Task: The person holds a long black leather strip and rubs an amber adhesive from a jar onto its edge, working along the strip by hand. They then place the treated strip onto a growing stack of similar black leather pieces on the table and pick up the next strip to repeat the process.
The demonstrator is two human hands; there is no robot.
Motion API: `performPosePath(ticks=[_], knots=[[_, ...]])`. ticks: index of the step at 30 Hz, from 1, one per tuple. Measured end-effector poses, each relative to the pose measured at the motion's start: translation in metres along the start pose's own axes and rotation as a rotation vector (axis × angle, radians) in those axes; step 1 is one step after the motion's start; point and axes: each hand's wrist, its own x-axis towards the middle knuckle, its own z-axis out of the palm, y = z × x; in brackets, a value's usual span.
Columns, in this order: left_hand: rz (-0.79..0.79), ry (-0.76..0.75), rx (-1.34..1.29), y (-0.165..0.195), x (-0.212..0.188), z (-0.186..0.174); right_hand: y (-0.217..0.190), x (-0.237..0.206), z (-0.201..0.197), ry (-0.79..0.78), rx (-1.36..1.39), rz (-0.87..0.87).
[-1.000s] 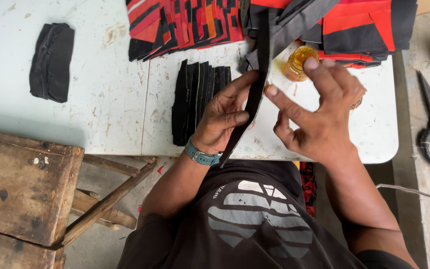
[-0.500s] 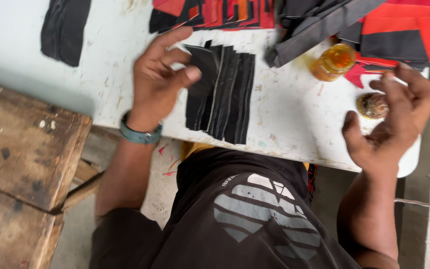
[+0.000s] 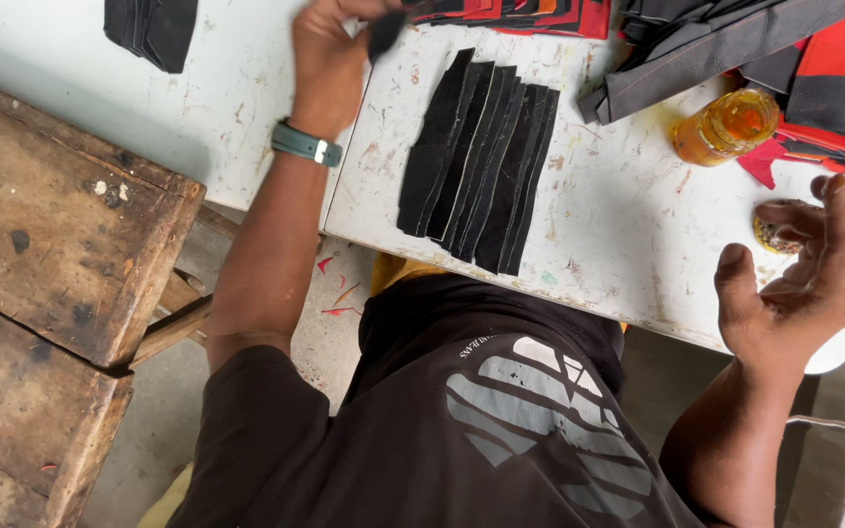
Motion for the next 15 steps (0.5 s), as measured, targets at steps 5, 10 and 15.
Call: performPosePath(ticks=[5,10,15], knots=[[-0.336,-0.186,-0.169,-0.003,-0.041,0.006,0.003,-0.006,-0.002,-0.027,-0.007,0.015],[-0.322,-0.328,0.071,0.003,-0.055,-0.005,0.005,-0.011,-0.002,-0.032,0.007,0.031],[-0.360,-0.361,0.177,0.005,-0.061,-0.015,0.001,-0.011,0.002,-0.026,0.012,0.063]])
